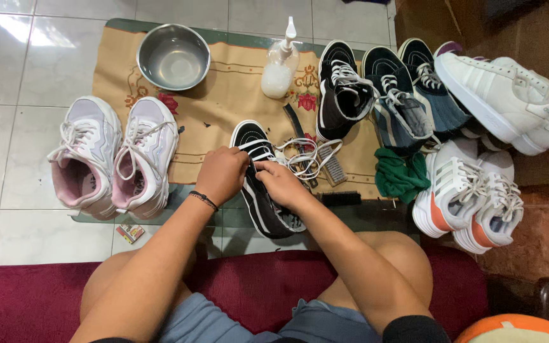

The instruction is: The person laces a black sneaker by threading white shoelaces through the eyelets. They pull the laces tight and arrange them across the shoe's tongue.

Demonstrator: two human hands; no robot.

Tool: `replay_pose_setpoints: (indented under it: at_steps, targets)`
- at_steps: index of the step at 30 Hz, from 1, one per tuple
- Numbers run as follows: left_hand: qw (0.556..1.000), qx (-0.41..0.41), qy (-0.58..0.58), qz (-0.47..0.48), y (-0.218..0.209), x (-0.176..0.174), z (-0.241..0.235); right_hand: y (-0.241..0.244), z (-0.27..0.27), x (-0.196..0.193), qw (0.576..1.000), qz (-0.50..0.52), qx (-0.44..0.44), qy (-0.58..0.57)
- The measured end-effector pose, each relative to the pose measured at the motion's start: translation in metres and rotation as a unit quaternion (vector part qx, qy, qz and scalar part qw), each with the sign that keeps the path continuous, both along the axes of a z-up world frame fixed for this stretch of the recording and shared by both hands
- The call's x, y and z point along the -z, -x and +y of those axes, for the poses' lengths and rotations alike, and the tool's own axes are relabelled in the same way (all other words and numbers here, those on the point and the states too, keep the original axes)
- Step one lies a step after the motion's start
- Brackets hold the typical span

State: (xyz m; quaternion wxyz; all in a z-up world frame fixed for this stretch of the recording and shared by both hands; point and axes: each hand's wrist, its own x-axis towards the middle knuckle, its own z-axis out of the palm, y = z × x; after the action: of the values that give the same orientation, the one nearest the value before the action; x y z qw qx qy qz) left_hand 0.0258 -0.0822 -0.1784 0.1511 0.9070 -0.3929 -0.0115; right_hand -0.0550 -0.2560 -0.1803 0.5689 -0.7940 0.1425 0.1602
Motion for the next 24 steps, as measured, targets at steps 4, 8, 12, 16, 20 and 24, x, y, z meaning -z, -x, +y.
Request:
replay_pose_setpoints:
  at_steps: [4, 8, 12, 16, 20, 24]
  targets:
    - [0.999, -0.009, 0.019, 0.040, -0.001, -0.002, -0.003, -0.001, -0.001, 0.000, 0.999, -0.026, -0.006, 0.030]
    - [0.998, -0.014, 0.033, 0.057, 0.000, -0.011, -0.003, -0.004, -0.001, 0.016, 0.990, -0.060, -0.041, 0.119]
    - [0.998, -0.003, 0.031, 0.058, 0.003, -0.010, -0.002, -0.009, 0.009, 0.028, 0.973, -0.083, -0.063, 0.206]
    - [0.997, -0.002, 0.012, 0.080, 0.005, -0.025, 0.001, -0.003, 0.017, -0.009, 0.976, -0.067, -0.062, 0.196]
    - [0.993, -0.015, 0.011, 0.113, 0.004, -0.029, 0.000, -0.002, 0.020, -0.018, 0.970, -0.069, -0.069, 0.222]
    - [0.991, -0.034, -0.022, 0.124, 0.004, -0.032, -0.002, -0.002, 0.023, -0.031, 0.961, -0.083, -0.081, 0.250]
